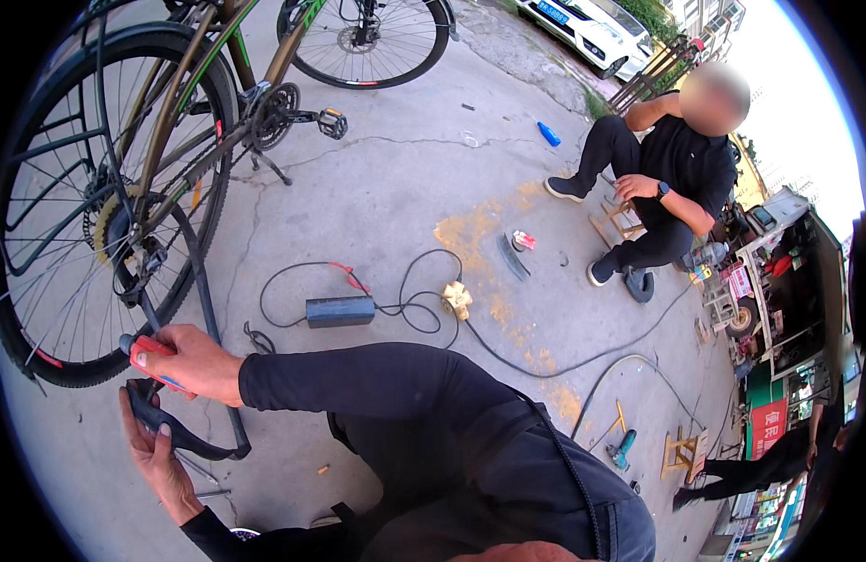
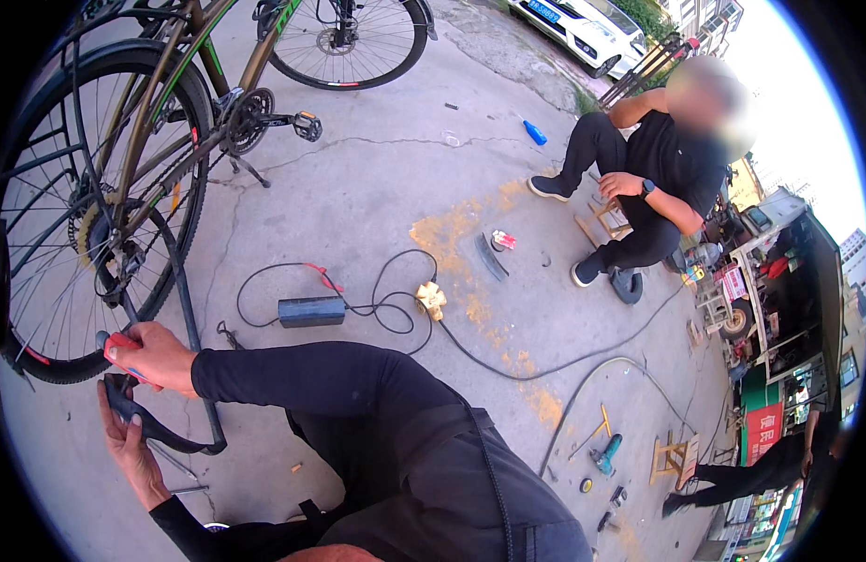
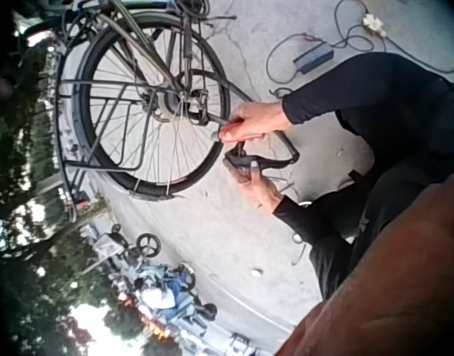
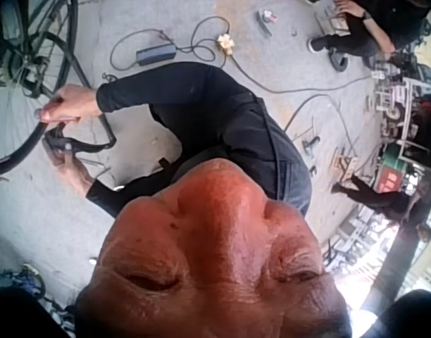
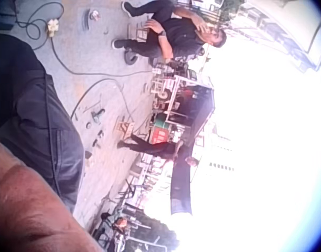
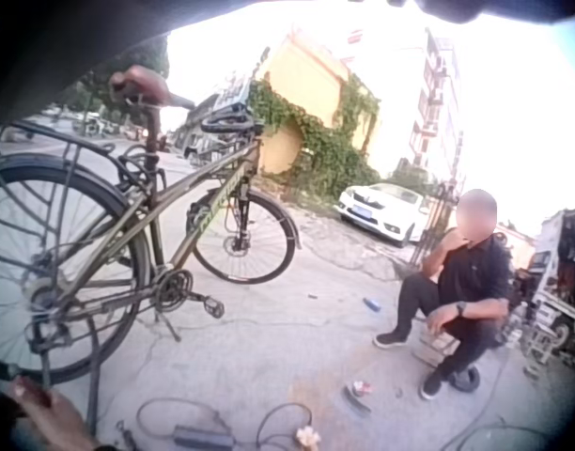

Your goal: The person uses a red handheld tool to rub the surface of a bicycle inner tube, then applies glue from a small tube to a specific spot on the tube. They rub the glue in with their fingers and inspect the tube while holding it.

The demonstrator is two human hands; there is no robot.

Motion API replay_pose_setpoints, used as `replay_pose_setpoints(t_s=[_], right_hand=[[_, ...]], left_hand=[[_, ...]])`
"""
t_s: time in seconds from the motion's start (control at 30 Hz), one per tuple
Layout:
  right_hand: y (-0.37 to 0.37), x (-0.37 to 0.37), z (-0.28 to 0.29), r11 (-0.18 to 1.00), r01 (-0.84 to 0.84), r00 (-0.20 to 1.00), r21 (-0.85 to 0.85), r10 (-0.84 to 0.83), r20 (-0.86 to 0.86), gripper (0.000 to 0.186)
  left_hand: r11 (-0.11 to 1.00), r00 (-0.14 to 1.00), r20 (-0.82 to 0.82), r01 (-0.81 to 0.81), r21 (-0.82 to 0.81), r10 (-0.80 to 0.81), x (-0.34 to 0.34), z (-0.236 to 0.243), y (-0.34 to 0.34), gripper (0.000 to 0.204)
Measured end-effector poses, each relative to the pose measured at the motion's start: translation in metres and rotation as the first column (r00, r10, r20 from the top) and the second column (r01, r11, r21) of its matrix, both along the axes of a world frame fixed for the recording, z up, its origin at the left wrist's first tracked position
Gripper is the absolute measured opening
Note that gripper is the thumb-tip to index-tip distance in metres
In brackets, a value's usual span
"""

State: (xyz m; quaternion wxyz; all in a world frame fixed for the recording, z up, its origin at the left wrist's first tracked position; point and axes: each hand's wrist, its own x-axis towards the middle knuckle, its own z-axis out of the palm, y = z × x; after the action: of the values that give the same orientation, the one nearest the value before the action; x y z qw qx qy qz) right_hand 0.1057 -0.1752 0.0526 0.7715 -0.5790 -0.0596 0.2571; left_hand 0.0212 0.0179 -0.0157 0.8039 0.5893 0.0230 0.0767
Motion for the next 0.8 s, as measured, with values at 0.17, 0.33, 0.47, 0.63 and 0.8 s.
replay_pose_setpoints(t_s=[0.17,0.33,0.47,0.63,0.8], right_hand=[[-0.002,0.000,0.002,1.000,-0.013,1.000,-0.020,0.013,-0.007,0.048],[0.000,0.000,0.000,0.999,-0.004,1.000,-0.037,0.004,0.000,0.046],[0.001,0.000,0.001,1.000,-0.016,1.000,-0.004,0.016,-0.020,0.042],[-0.002,-0.004,0.009,1.000,-0.015,0.998,-0.004,0.014,-0.067,0.040],[0.000,-0.002,0.003,1.000,-0.021,0.997,-0.011,0.020,-0.080,0.038]], left_hand=[[1.000,1.000,0.009,-0.004,0.011,0.003,0.000,0.000,-0.001,0.083],[1.000,1.000,0.008,-0.005,0.007,0.005,-0.001,0.002,-0.003,0.083],[0.999,1.000,0.014,-0.025,0.047,0.025,-0.001,-0.001,0.006,0.083],[0.997,0.998,0.048,-0.042,0.060,0.040,-0.005,0.010,0.016,0.084],[0.996,0.999,0.031,-0.046,0.070,0.044,-0.007,0.017,0.010,0.084]])
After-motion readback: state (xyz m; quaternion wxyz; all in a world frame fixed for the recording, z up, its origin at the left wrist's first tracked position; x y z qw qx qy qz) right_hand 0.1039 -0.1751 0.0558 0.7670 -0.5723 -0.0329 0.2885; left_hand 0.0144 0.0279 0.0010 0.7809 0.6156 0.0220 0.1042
